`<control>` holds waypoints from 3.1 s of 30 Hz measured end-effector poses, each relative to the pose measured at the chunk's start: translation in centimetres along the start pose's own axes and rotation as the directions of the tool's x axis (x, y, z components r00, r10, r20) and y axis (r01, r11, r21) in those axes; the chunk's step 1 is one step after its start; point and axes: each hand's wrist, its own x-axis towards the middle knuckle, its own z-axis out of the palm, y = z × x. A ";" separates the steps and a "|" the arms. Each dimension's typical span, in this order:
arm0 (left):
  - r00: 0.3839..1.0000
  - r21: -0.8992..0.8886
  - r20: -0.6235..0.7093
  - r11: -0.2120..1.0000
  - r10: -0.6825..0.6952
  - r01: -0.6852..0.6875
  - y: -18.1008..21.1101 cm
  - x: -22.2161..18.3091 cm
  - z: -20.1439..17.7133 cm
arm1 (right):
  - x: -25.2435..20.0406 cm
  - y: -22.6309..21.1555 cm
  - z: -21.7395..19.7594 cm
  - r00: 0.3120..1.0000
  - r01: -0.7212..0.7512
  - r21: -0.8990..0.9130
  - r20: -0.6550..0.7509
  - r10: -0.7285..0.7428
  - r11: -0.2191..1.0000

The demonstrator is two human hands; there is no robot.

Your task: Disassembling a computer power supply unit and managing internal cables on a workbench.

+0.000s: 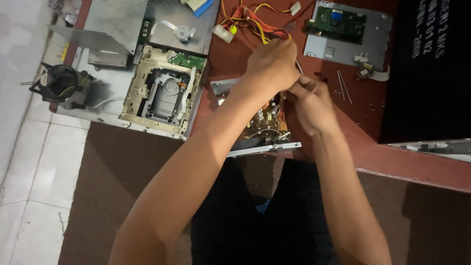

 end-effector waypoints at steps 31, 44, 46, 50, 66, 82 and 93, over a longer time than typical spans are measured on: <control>0.926 0.167 -0.026 0.915 0.377 -0.368 -9.4 -6.1 -0.6 | 2.1 -1.3 -0.7 0.934 -0.296 0.146 0.250 0.255 0.944; 0.941 0.015 -0.103 0.946 0.323 -0.323 -5.2 -7.1 -1.9 | 1.4 0.4 -0.7 0.973 -0.184 0.160 0.170 0.156 0.970; 0.964 -0.012 -0.043 0.965 0.263 -0.264 -4.4 -7.5 -3.1 | 1.2 0.6 -0.6 0.983 -0.160 0.134 0.114 0.145 0.978; 0.983 -0.059 0.044 0.983 0.178 -0.175 -3.2 -7.4 -3.8 | -0.1 -0.6 0.6 0.992 -0.123 0.071 0.031 0.121 0.990; 0.977 0.001 -0.093 0.981 0.194 -0.195 -2.3 -8.7 -1.1 | -0.9 -0.4 0.5 0.977 -0.191 0.318 0.149 0.150 0.929; 0.890 -0.065 -0.329 0.933 0.315 -0.354 -5.0 -8.7 -1.1 | 0.3 2.1 -0.2 0.976 0.004 -0.065 0.217 0.010 0.998; 0.863 -0.036 -0.288 0.896 0.415 -0.443 -5.8 -9.4 -1.0 | 0.2 3.0 0.1 0.945 0.063 0.101 0.314 -0.092 0.993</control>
